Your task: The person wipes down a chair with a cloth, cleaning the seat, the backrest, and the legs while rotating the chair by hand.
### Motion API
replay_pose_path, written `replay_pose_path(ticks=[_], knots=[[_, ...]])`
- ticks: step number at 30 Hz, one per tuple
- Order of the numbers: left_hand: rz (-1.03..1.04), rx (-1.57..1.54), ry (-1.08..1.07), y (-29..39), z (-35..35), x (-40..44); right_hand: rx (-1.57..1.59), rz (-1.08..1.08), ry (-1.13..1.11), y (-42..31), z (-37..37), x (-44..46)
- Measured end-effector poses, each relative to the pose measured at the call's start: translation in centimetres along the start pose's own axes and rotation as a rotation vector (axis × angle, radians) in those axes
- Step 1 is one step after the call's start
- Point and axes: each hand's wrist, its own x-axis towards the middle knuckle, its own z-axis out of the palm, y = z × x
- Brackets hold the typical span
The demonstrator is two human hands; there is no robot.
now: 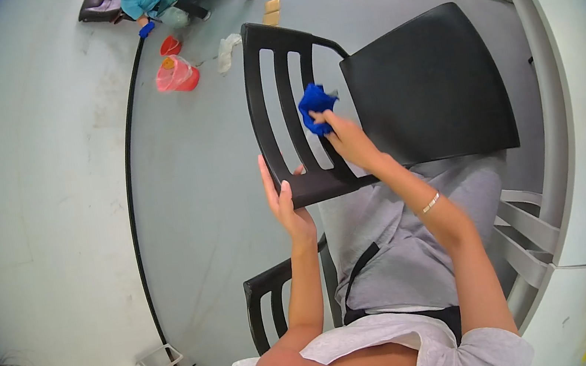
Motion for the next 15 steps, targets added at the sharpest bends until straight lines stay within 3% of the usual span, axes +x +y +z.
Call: replay_pose_path(ticks=[5, 8, 11, 15], knots=[[0.173, 0.081, -0.051, 0.1, 1.2, 0.4, 0.020, 0.048, 0.011, -4.0, -1.6, -6.9], [0.118, 0.082, -0.146, -0.1, 1.0, 0.5, 0.027, 0.056, 0.067, -6.6, -1.2, -9.8], [0.003, -0.010, -0.223, 0.1, 1.0, 0.5, -0.010, -0.061, 0.159, -10.1, -0.8, -11.0], [0.008, 0.054, -0.198, 0.6, 1.2, 0.5, -0.131, -0.228, 0.245, -12.0, 0.5, -10.8]])
